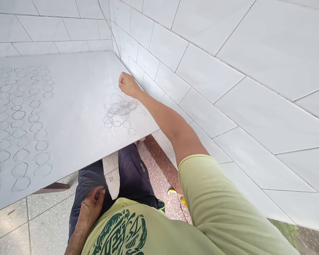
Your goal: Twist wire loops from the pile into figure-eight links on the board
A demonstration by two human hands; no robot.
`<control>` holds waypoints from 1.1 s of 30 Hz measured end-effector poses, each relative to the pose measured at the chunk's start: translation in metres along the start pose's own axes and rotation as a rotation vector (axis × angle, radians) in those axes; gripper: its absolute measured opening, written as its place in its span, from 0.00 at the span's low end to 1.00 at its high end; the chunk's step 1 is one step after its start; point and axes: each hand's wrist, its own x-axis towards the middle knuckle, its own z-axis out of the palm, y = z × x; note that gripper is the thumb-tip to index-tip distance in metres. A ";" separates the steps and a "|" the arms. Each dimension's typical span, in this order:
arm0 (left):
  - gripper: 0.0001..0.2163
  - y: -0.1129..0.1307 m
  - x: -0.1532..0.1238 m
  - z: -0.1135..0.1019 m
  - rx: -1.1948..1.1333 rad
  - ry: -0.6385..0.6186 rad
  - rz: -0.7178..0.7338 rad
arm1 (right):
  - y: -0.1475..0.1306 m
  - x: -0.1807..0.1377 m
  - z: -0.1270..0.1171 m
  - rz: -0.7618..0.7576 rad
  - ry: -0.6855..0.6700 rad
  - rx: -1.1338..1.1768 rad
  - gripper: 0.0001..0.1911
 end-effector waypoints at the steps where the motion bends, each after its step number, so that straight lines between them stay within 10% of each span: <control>1: 0.16 0.000 -0.001 0.000 0.005 -0.004 0.002 | -0.002 -0.002 -0.003 -0.049 0.014 -0.053 0.07; 5: 0.18 0.003 -0.004 0.000 0.005 -0.009 0.006 | -0.017 -0.007 -0.016 -0.171 -0.007 -0.206 0.04; 10: 0.17 0.021 -0.009 -0.007 -0.062 -0.012 0.037 | -0.032 -0.007 -0.021 -0.064 0.009 0.143 0.07; 17: 0.18 0.094 -0.003 -0.058 -0.181 0.086 0.183 | -0.036 -0.015 -0.023 -0.003 -0.020 0.422 0.10; 24: 0.18 0.190 0.090 -0.100 -0.266 0.362 0.295 | -0.049 -0.049 -0.020 0.059 -0.033 0.605 0.13; 33: 0.29 0.249 0.217 -0.052 -0.805 0.137 0.382 | -0.060 -0.088 -0.008 0.281 -0.045 0.861 0.12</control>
